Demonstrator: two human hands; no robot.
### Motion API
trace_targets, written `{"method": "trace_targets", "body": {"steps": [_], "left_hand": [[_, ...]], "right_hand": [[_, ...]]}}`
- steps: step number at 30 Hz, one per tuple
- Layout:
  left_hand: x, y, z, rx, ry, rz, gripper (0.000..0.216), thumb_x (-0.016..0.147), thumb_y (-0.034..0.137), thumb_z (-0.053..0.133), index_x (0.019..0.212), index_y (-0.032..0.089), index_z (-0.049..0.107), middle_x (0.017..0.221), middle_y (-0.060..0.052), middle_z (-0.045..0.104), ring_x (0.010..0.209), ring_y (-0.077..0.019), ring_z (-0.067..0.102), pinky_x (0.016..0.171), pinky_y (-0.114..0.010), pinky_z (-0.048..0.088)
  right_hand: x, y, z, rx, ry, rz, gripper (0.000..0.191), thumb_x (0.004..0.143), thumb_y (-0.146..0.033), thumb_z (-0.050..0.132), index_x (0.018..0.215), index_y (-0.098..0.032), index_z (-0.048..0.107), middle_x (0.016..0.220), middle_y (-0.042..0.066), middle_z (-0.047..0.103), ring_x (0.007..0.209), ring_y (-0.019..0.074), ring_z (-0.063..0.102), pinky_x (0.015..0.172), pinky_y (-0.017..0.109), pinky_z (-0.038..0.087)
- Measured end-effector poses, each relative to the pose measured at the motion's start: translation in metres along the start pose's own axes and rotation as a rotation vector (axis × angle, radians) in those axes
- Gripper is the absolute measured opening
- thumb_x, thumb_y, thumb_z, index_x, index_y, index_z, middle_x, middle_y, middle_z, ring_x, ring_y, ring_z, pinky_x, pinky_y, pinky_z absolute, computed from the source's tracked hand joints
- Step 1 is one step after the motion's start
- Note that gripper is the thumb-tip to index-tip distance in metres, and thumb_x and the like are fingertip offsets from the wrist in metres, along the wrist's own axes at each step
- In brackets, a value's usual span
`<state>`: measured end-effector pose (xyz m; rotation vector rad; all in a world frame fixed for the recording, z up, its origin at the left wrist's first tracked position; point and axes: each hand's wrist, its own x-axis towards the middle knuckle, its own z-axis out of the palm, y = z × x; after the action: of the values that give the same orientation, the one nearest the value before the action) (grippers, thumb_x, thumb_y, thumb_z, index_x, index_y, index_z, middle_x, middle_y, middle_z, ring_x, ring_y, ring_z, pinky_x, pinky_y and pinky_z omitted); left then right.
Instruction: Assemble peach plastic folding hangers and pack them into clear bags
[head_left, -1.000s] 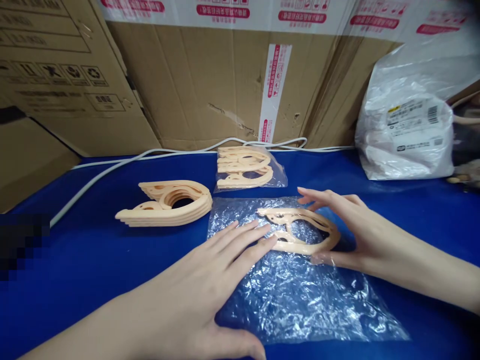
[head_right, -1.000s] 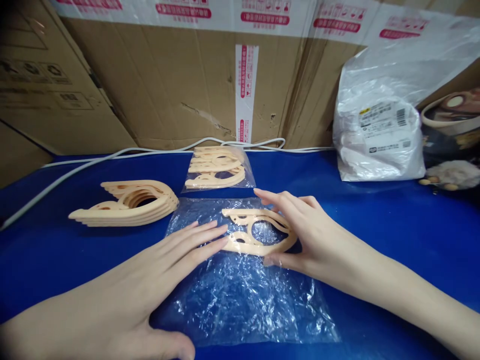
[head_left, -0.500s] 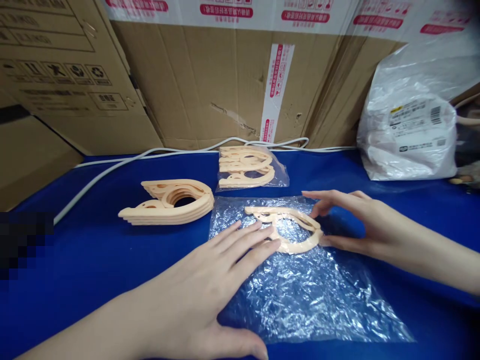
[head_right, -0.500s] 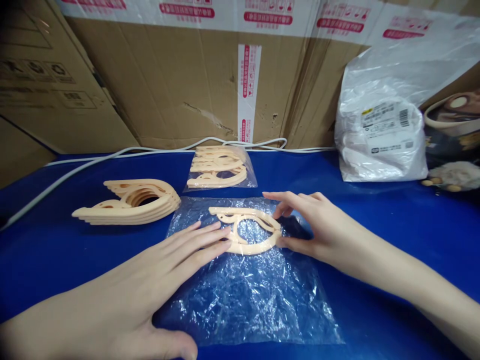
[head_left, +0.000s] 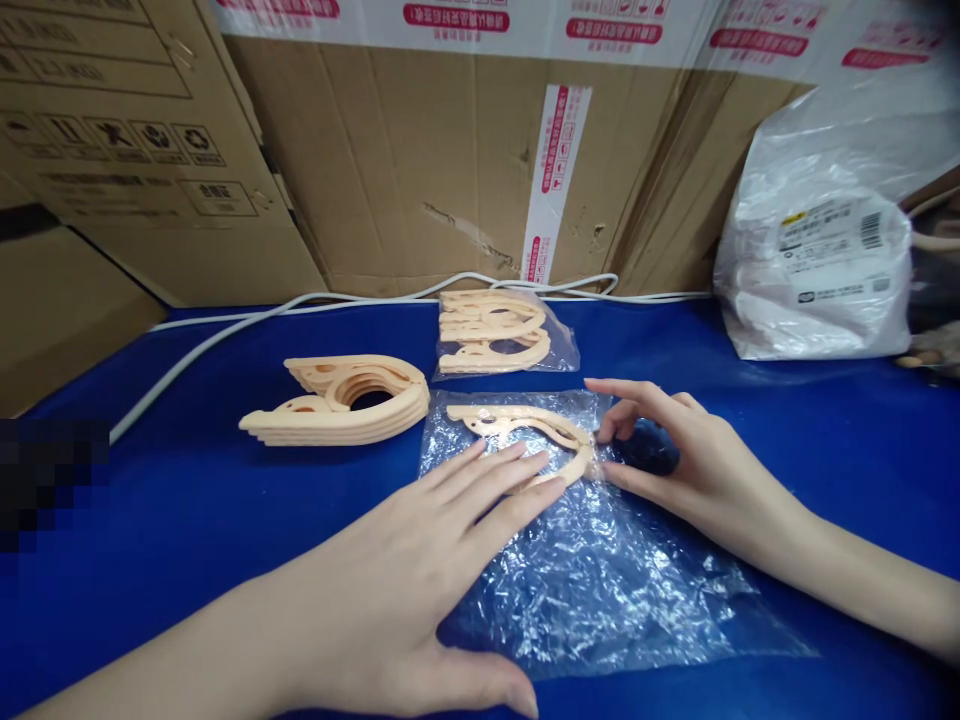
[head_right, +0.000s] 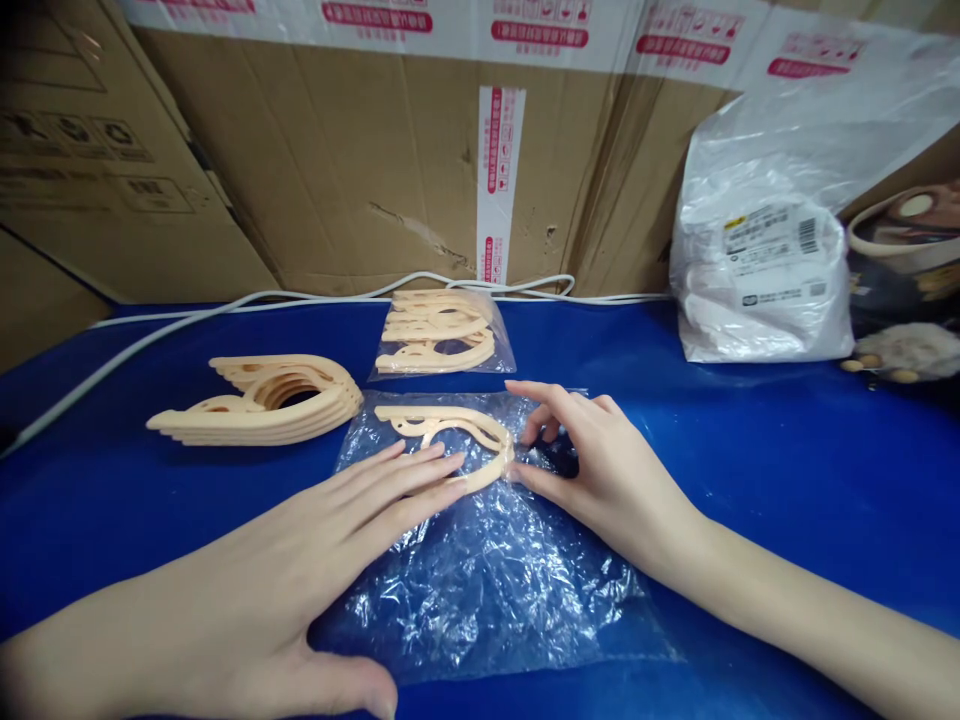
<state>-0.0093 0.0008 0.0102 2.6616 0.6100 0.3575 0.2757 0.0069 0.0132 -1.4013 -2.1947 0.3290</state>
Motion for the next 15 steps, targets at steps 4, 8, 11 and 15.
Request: {"method": "trace_targets", "body": {"steps": [4,8,11,15], "left_hand": [[0.0,-0.002,0.001,0.026,-0.042,0.006,0.105,0.086,0.064,0.069,0.164,0.023,0.013,0.168,-0.012,0.027,0.156,-0.0332,0.025,0.126,-0.056,0.028],[0.0,0.0,-0.012,0.086,0.055,0.03,0.097,0.088,0.072,0.059,0.163,0.026,0.018,0.168,-0.01,0.029,0.155,-0.0337,0.025,0.126,-0.056,0.027],[-0.004,-0.008,-0.037,0.255,0.19,-0.042,0.081,0.094,0.07,0.052,0.159,0.027,0.031,0.166,-0.011,0.034,0.152,-0.0344,0.033,0.124,-0.059,0.029],[-0.028,-0.052,-0.075,0.486,0.247,-0.188,0.076,0.09,0.069,0.06,0.152,0.028,0.045,0.158,-0.011,0.048,0.149,-0.0424,0.036,0.116,-0.068,0.037]], "right_hand": [[0.002,-0.002,-0.002,-0.026,-0.016,-0.018,0.045,0.094,-0.045,0.063,0.133,-0.023,0.057,0.079,0.0,0.07,0.072,0.0207,0.066,0.078,0.04,0.048],[0.004,0.005,-0.014,0.054,-0.139,0.003,0.048,0.095,-0.048,0.062,0.134,-0.022,0.057,0.066,-0.004,0.064,0.061,0.0179,0.061,0.069,0.035,0.047],[0.004,0.011,-0.026,0.173,-0.222,0.106,0.051,0.093,-0.054,0.064,0.133,-0.022,0.059,0.06,-0.006,0.059,0.053,0.0161,0.055,0.058,0.031,0.044],[0.004,0.011,-0.036,0.314,-0.199,0.225,0.052,0.093,-0.053,0.065,0.135,-0.024,0.057,0.059,-0.006,0.06,0.054,0.0161,0.058,0.058,0.031,0.045]]}}
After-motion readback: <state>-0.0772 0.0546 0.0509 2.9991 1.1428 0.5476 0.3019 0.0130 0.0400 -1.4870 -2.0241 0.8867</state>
